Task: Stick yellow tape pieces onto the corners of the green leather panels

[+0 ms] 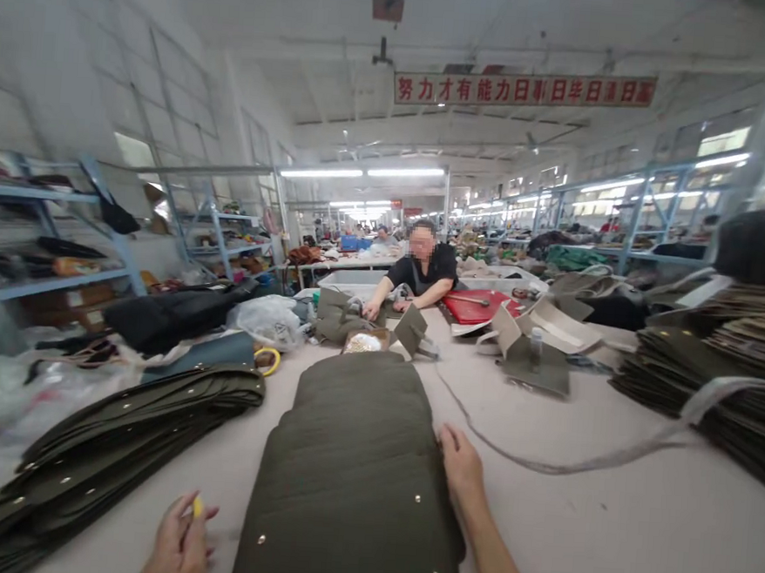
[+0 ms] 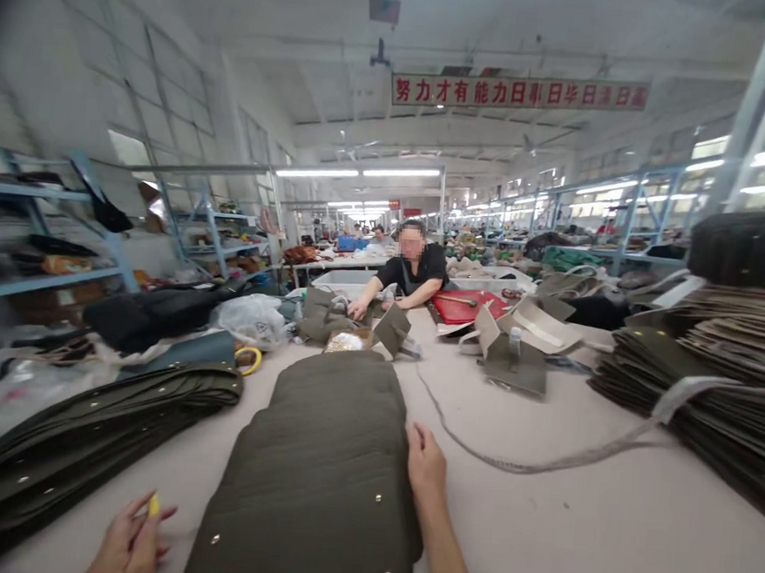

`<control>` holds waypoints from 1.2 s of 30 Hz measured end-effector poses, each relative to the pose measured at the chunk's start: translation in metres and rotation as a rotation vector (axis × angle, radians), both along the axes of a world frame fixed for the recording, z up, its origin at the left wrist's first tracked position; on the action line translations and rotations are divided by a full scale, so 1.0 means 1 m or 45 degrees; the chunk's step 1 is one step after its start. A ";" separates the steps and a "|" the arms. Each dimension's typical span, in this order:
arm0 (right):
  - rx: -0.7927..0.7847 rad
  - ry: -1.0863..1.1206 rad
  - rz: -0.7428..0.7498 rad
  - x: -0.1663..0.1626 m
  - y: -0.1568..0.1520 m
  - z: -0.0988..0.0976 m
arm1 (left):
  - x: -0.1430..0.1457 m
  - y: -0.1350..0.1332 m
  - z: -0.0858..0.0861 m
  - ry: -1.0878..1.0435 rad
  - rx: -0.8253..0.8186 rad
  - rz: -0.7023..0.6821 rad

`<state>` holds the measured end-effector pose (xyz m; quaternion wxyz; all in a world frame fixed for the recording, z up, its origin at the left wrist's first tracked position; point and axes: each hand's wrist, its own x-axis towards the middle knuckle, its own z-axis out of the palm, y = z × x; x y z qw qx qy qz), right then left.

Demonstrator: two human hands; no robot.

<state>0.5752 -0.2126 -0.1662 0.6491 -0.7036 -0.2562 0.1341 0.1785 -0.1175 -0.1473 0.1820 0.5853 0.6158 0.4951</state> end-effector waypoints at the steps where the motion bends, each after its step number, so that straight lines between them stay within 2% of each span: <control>1: 0.010 0.028 0.002 0.001 -0.002 -0.001 | -0.001 -0.004 0.002 -0.054 -0.030 -0.054; 5: -0.013 0.053 -0.036 0.008 -0.015 -0.004 | -0.001 -0.012 0.002 -0.133 -0.007 -0.080; 9: -0.026 -0.079 -0.255 0.020 -0.027 -0.008 | 0.002 -0.019 0.001 -0.262 0.060 -0.141; 12: 0.061 -0.038 -0.239 0.022 -0.031 -0.004 | 0.007 -0.041 0.011 -0.450 0.080 -0.287; 14: 0.113 -0.036 -0.218 0.011 -0.034 0.007 | 0.010 -0.067 0.024 -0.576 0.069 -0.468; 18: 0.159 -0.058 -0.056 -0.044 -0.054 0.043 | 0.018 -0.125 0.055 -0.777 -0.030 -0.915; 21: 0.108 -0.078 0.200 -0.098 -0.077 0.067 | 0.021 -0.149 0.069 -0.972 -0.130 -1.061; 23: 0.072 -0.128 0.391 -0.129 -0.092 0.074 | 0.024 -0.157 0.071 -1.092 -0.229 -1.112; 26: 0.034 -0.180 0.630 -0.161 -0.110 0.074 | 0.030 -0.162 0.069 -1.249 -0.373 -1.217; 28: 0.048 -0.226 0.699 -0.174 -0.120 0.072 | 0.035 -0.164 0.067 -1.309 -0.420 -1.282; 32: 0.120 -0.287 0.689 -0.178 -0.135 0.071 | 0.041 -0.173 0.069 -1.310 -0.487 -1.385; 36: 0.076 -0.159 0.690 -0.175 -0.146 0.063 | 0.043 -0.183 0.068 -1.278 -0.629 -1.468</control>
